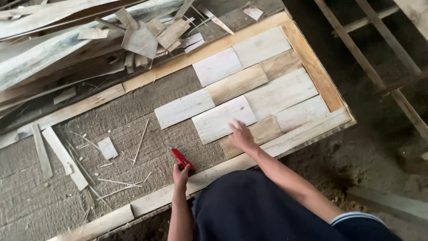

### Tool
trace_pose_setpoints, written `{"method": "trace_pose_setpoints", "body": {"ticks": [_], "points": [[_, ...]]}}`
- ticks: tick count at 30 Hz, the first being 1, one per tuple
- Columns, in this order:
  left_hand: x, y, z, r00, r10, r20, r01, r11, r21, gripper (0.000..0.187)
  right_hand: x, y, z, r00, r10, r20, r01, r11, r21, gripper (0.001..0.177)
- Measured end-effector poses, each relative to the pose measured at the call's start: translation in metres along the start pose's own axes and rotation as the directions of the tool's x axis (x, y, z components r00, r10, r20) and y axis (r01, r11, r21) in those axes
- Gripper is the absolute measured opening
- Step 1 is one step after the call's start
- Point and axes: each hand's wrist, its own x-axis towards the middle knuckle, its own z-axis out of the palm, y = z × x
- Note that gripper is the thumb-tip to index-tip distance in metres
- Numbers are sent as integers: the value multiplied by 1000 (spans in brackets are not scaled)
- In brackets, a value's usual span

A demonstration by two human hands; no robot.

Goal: The person uses a red utility knife to cut thin wooden planks on a workbench. They repeatedly score the wood, snap off excess pieces, and place the cut planks into a wooden frame on the right side of the bench.

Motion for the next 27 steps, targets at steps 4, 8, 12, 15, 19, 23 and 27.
{"method": "trace_pose_setpoints", "body": {"ticks": [4, 8, 12, 15, 19, 23, 27], "points": [[1, -1, 0, 1000, 1, -4, -1, 1000, 9, 44, 26, 7, -8, 1000, -8, 9, 9, 994, -108, 70], [8, -5, 0, 1000, 2, -11, -2, 1000, 14, 43, 50, 33, 21, 994, 33, 108, -16, 989, -149, 74], [7, -5, 0, 1000, 6, -14, -5, 1000, 26, 42, 56, 33, 26, 984, 81, 160, -53, 984, -172, 70], [1, 1, 1, 1000, -18, -2, 18, 1000, 11, 44, 55, 28, 19, 993, 67, 102, -54, 991, -123, 71], [3, 0, 2, 1000, -14, -9, 14, 1000, 22, 44, 81, 39, 24, 998, 59, 36, -54, 991, -120, 65], [4, -5, 2, 1000, -13, -16, 14, 999, 44, 45, 103, 19, -20, 999, -28, -31, 23, 989, -145, 72], [6, -8, 7, 1000, -14, -17, 15, 998, 59, 42, 144, 17, -48, 997, -68, 41, 72, 990, -124, 101]]}}
